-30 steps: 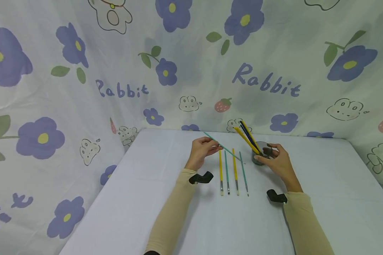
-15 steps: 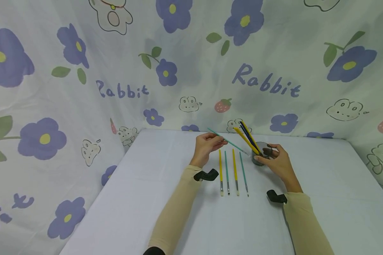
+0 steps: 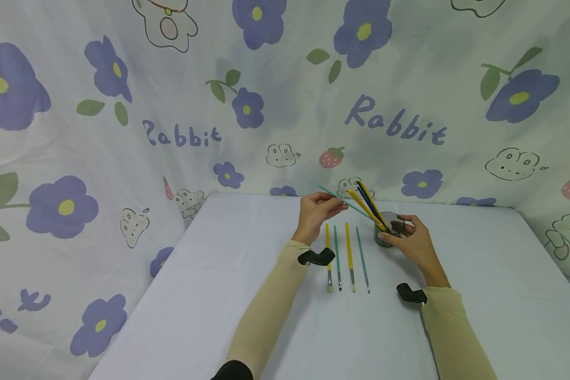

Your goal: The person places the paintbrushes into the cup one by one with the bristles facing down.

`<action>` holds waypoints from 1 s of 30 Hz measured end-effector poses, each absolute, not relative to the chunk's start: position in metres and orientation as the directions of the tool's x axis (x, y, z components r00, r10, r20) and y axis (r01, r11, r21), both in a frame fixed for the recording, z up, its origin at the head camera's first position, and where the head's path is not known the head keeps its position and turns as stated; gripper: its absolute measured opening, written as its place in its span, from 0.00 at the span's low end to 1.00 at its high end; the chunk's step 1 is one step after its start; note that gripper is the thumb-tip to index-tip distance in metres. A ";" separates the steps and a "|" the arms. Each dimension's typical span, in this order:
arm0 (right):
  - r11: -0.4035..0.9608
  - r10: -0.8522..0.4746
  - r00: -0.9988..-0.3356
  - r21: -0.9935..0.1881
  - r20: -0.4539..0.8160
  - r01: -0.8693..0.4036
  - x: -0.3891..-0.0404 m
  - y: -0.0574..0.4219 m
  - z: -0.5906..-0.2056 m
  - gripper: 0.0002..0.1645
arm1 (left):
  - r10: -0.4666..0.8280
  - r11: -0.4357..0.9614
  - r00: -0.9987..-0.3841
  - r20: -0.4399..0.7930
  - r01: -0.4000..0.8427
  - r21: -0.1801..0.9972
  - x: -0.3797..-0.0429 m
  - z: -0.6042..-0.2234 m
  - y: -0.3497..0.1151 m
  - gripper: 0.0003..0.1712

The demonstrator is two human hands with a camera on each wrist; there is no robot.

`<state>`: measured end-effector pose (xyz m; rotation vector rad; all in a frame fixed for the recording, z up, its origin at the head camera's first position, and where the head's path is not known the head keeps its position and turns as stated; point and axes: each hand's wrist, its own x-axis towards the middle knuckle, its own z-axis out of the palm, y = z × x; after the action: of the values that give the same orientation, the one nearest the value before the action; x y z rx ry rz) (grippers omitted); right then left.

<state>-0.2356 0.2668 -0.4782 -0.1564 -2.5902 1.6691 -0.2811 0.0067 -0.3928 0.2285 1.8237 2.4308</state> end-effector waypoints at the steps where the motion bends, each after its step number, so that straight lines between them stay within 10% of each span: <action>1: 0.411 0.116 -0.993 -0.910 -0.008 0.055 -0.236 0.267 -0.478 0.61 | 0.163 -0.281 -0.985 0.064 0.016 0.960 -0.281 -0.392 0.008 0.11; 30: 0.415 0.134 -0.991 -0.907 -0.023 0.077 -0.235 0.265 -0.476 0.60 | 0.157 -0.204 -0.979 0.127 0.093 0.974 -0.283 -0.395 0.045 0.08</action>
<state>-0.2353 0.2654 -0.4762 -0.1941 -2.5968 1.6598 -0.2827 0.0445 -0.3950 0.3086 1.9545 2.3863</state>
